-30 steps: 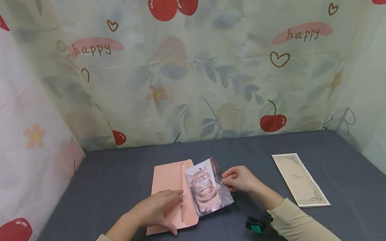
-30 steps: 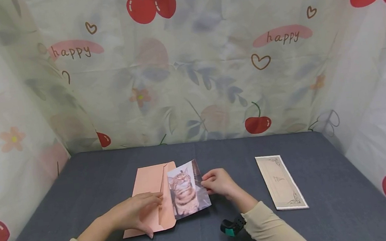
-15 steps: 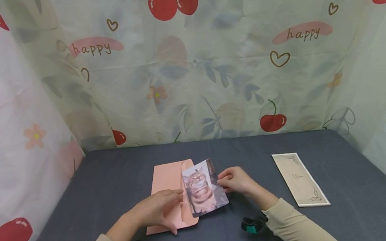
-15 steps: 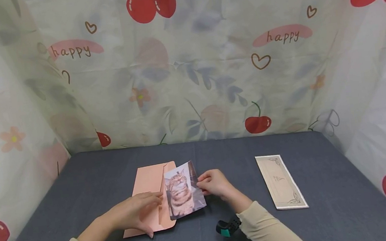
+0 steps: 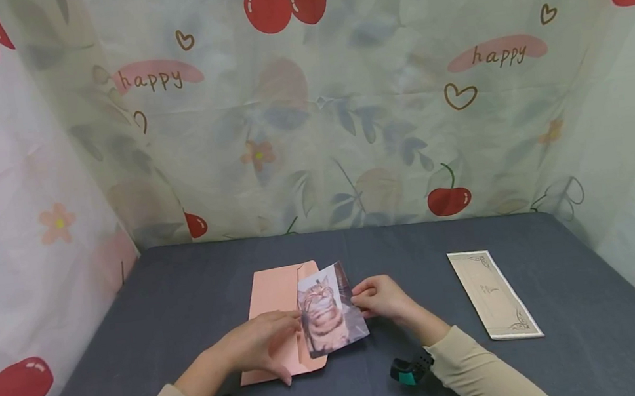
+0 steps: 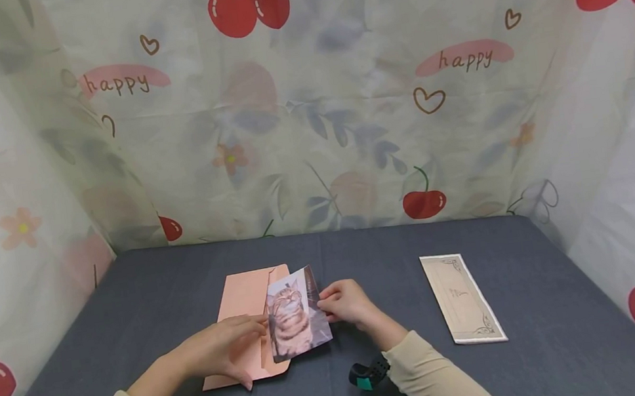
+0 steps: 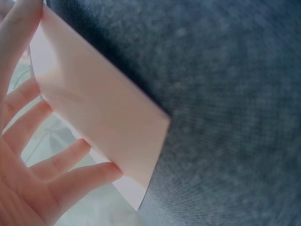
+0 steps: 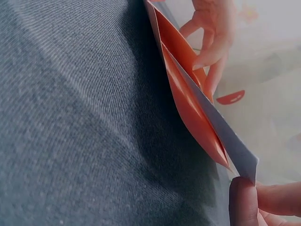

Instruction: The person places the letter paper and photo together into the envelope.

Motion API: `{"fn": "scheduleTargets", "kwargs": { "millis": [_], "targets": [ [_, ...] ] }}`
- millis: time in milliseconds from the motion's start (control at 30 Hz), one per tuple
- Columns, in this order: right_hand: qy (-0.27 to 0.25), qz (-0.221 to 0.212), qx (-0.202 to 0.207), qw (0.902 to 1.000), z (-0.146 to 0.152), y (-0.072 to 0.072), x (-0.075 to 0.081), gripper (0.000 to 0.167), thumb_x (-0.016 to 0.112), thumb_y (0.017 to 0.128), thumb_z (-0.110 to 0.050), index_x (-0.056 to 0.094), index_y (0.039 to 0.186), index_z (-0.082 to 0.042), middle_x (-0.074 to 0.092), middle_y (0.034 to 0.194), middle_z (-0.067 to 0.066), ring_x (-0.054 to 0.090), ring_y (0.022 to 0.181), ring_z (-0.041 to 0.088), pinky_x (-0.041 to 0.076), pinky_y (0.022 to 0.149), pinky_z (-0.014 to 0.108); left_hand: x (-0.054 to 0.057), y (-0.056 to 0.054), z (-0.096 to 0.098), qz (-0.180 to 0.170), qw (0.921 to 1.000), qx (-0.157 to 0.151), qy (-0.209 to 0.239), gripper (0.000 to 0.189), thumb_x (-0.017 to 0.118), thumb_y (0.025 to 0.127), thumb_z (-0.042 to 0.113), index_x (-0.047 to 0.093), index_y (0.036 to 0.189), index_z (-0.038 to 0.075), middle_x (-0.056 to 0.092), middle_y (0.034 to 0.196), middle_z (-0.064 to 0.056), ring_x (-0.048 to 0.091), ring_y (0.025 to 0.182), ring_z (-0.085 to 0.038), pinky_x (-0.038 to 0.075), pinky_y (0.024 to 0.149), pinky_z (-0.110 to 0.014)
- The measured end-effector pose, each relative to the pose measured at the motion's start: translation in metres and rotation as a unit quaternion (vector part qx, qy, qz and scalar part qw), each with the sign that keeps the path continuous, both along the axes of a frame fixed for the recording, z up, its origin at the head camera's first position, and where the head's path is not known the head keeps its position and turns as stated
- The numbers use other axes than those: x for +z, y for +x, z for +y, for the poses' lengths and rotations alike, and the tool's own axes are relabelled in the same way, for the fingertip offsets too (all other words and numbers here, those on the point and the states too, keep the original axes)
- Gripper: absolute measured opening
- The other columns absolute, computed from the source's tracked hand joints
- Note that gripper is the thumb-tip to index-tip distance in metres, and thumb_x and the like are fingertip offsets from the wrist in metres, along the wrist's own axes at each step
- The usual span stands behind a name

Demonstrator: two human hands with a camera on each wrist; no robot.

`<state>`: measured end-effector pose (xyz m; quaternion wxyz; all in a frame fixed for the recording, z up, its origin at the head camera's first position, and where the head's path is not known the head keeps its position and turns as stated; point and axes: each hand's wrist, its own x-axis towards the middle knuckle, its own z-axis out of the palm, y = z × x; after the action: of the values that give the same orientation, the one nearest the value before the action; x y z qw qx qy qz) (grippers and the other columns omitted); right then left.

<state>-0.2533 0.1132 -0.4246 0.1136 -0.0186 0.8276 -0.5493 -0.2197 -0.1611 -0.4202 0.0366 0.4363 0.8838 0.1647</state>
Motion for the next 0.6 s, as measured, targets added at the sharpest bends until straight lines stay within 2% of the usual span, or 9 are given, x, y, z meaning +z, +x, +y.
{"fn": "scheduleTargets", "kwargs": {
  "millis": [600],
  "targets": [
    [-0.001,0.001,-0.019,0.9998,-0.016,0.001,-0.004,0.016,0.064,0.085,-0.001,0.063,0.098,0.007,0.068,0.079,0.012,0.058,0.06,0.008,0.057,0.058,0.027,0.0,0.0,0.0,-0.01,0.9999,0.002,0.007,0.071,0.081,0.061,0.049,0.057,0.116,0.011,0.054,0.134,-0.01,0.053,0.121,-0.025,0.044,0.101,-0.042]
  ]
}}
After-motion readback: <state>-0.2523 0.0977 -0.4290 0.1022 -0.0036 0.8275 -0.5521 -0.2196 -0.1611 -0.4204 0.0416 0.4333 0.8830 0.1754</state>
